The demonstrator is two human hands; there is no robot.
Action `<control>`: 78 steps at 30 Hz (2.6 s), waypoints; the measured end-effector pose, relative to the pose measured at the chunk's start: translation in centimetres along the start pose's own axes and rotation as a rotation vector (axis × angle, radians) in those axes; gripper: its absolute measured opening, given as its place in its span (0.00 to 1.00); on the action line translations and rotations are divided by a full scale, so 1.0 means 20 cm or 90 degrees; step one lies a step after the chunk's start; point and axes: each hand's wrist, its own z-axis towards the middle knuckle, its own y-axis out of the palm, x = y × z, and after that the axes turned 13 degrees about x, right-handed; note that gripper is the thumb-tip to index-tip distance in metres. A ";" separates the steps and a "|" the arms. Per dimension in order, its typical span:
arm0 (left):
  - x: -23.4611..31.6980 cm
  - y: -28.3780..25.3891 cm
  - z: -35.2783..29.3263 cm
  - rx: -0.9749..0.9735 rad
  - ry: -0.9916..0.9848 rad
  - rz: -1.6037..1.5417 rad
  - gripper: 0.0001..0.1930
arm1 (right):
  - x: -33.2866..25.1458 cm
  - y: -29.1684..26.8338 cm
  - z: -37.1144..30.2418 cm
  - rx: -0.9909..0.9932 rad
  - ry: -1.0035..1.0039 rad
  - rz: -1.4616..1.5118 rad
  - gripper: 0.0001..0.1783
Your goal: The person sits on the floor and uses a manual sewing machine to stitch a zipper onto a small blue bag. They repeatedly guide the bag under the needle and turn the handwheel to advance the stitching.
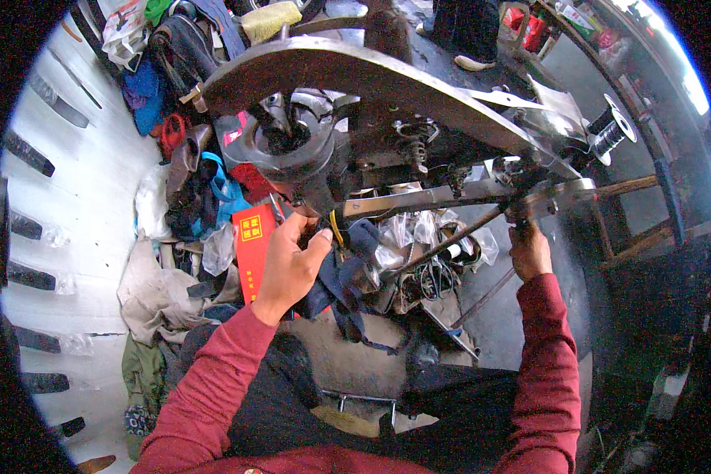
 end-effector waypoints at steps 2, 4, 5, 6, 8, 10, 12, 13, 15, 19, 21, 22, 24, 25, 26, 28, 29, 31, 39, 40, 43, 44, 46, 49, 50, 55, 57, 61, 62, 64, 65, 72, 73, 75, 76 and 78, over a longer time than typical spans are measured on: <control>0.00 0.00 0.00 -0.011 -0.020 -0.005 0.07 | -0.08 -0.03 -0.05 -0.007 -0.073 0.103 0.22; 0.01 -0.01 -0.01 -0.024 -0.070 -0.014 0.07 | -0.15 -0.13 -0.08 0.033 -0.113 0.176 0.19; 0.01 -0.01 -0.01 -0.023 -0.064 -0.002 0.06 | -0.17 -0.20 -0.07 0.059 -0.127 0.222 0.18; 0.02 -0.01 -0.01 -0.023 -0.062 0.004 0.06 | -0.17 -0.27 -0.06 0.078 -0.178 0.302 0.17; 0.02 -0.02 -0.01 -0.026 -0.061 0.009 0.06 | -0.12 -0.40 0.04 0.219 -0.214 0.205 0.14; 0.03 -0.02 -0.01 -0.032 -0.065 0.000 0.07 | 0.02 -0.49 0.17 0.321 -0.170 0.044 0.11; 0.03 -0.02 0.00 -0.032 -0.050 -0.018 0.07 | 0.21 -0.47 0.27 0.317 -0.086 0.017 0.12; 0.03 -0.02 0.00 -0.034 -0.044 -0.034 0.07 | 0.29 -0.41 0.30 0.309 -0.060 0.013 0.13; 0.02 -0.02 0.00 -0.034 -0.039 -0.028 0.08 | 0.38 -0.24 0.29 0.251 -0.017 -0.027 0.14; 0.00 -0.03 0.00 -0.050 -0.072 0.011 0.09 | 0.19 0.02 0.09 -0.001 -0.018 0.141 0.18; -0.02 -0.03 0.00 -0.045 -0.052 -0.006 0.09 | 0.03 -0.04 -0.01 -0.048 -0.002 0.183 0.19; -0.02 -0.02 0.00 -0.044 -0.059 -0.007 0.09 | -0.03 -0.13 -0.03 -0.043 -0.045 0.221 0.19; -0.02 -0.03 0.00 -0.046 -0.055 -0.017 0.09 | -0.07 -0.31 0.04 0.132 -0.110 0.522 0.12; -0.02 -0.03 0.00 -0.046 -0.047 -0.029 0.10 | -0.02 -0.44 0.11 0.200 -0.243 0.268 0.12; -0.02 -0.03 0.00 -0.049 -0.039 -0.015 0.10 | 0.04 -0.47 0.17 0.270 -0.211 0.181 0.10; -0.01 -0.03 0.00 -0.047 -0.003 -0.006 0.10 | 0.19 -0.45 0.28 0.359 -0.095 -0.003 0.11; 0.00 -0.04 0.00 -0.062 0.005 0.009 0.11 | 0.26 -0.39 0.30 0.344 -0.071 -0.004 0.11; 0.00 -0.06 0.00 -0.091 0.021 0.040 0.14 | 0.32 -0.20 0.27 0.232 0.047 -0.134 0.14; -0.02 -0.04 -0.02 -0.060 0.018 -0.008 0.11 | -0.14 -0.36 -0.01 0.040 -0.100 0.272 0.15; -0.02 -0.04 -0.02 -0.054 0.017 -0.017 0.11 | -0.12 -0.43 0.04 0.115 -0.138 0.270 0.14; -0.02 -0.06 -0.01 -0.061 0.002 0.018 0.11 | 0.10 -0.48 0.23 0.332 -0.105 0.050 0.11; -0.01 -0.06 -0.01 -0.065 0.016 0.005 0.11 | 0.20 -0.43 0.27 0.333 -0.049 -0.021 0.11; -0.02 -0.05 0.00 -0.067 0.025 -0.026 0.11 | 0.33 -0.26 0.30 0.291 0.055 -0.079 0.12; -0.03 -0.03 -0.01 -0.032 0.081 -0.098 0.12 | 0.28 -0.05 0.17 0.041 -0.009 0.012 0.15; -0.03 -0.03 -0.01 -0.031 0.091 -0.075 0.12 | 0.20 -0.02 0.10 -0.072 0.053 0.038 0.17; -0.06 -0.03 -0.01 -0.040 0.085 -0.068 0.11 | -0.14 -0.34 -0.02 -0.038 -0.069 0.345 0.13; -0.06 -0.03 -0.02 -0.032 0.085 -0.050 0.10 | -0.09 -0.46 0.09 0.124 -0.042 0.381 0.11; -0.04 -0.04 0.00 -0.038 0.081 -0.074 0.09 | 0.28 -0.37 0.31 0.344 -0.037 0.021 0.09; -0.04 -0.04 0.00 -0.035 0.092 -0.061 0.09 | 0.36 -0.30 0.31 0.331 -0.022 0.061 0.10; -0.02 -0.04 0.00 -0.034 0.100 -0.065 0.09 | 0.41 -0.13 0.28 0.235 0.074 -0.059 0.13; -0.02 -0.04 -0.01 -0.028 0.099 -0.048 0.09 | 0.38 -0.06 0.23 0.159 -0.002 0.023 0.13; 0.00 -0.04 -0.02 -0.003 0.067 -0.011 0.06 | -0.16 -0.30 -0.03 -0.022 -0.077 0.285 0.17; 0.00 -0.04 -0.02 0.005 0.069 0.002 0.06 | -0.16 -0.38 0.00 0.090 -0.181 0.275 0.16; 0.01 -0.04 -0.02 -0.001 0.068 -0.011 0.06 | -0.06 -0.48 0.11 0.221 -0.170 0.297 0.11; 0.02 -0.04 -0.01 -0.001 0.069 -0.019 0.05 | 0.02 -0.50 0.18 0.280 -0.120 0.097 0.10; 0.03 -0.04 -0.01 -0.002 0.070 -0.022 0.06 | 0.20 -0.42 0.27 0.361 -0.083 0.026 0.12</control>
